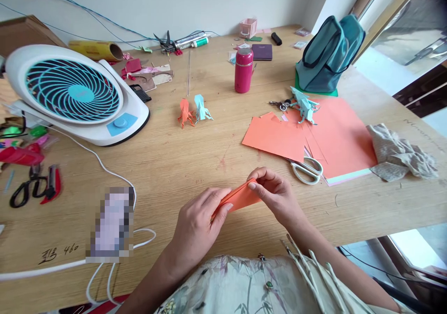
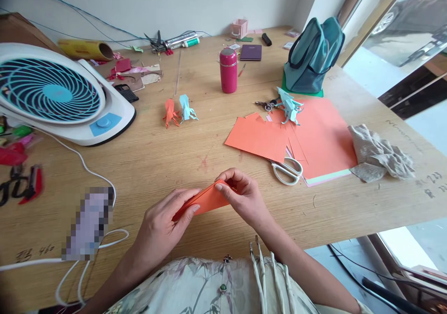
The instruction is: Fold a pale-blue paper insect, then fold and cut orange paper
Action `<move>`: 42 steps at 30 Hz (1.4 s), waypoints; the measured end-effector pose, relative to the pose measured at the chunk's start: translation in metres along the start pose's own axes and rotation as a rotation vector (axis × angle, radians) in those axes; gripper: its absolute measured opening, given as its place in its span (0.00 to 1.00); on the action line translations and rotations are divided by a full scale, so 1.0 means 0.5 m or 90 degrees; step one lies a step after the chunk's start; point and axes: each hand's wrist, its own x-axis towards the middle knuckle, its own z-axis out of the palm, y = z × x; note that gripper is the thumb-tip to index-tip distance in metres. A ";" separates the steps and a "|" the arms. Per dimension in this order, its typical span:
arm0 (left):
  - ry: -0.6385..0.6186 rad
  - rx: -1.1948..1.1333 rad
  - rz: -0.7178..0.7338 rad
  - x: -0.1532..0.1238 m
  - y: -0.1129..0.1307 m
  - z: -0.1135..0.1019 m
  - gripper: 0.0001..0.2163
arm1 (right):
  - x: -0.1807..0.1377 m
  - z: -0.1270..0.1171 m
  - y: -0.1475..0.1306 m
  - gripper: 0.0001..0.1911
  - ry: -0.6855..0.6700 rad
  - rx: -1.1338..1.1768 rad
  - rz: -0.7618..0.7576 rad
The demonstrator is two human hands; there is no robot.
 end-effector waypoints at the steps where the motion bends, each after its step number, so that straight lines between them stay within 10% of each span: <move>1: 0.005 0.017 0.005 0.004 0.002 0.001 0.11 | 0.000 0.001 0.001 0.06 0.003 0.004 0.003; 32: 0.014 -0.015 -0.011 0.016 0.011 0.004 0.09 | -0.003 0.002 0.001 0.08 0.013 -0.055 -0.039; 42: 0.079 -0.157 -0.209 0.044 -0.048 -0.012 0.09 | 0.006 -0.043 0.014 0.16 0.068 -0.101 -0.024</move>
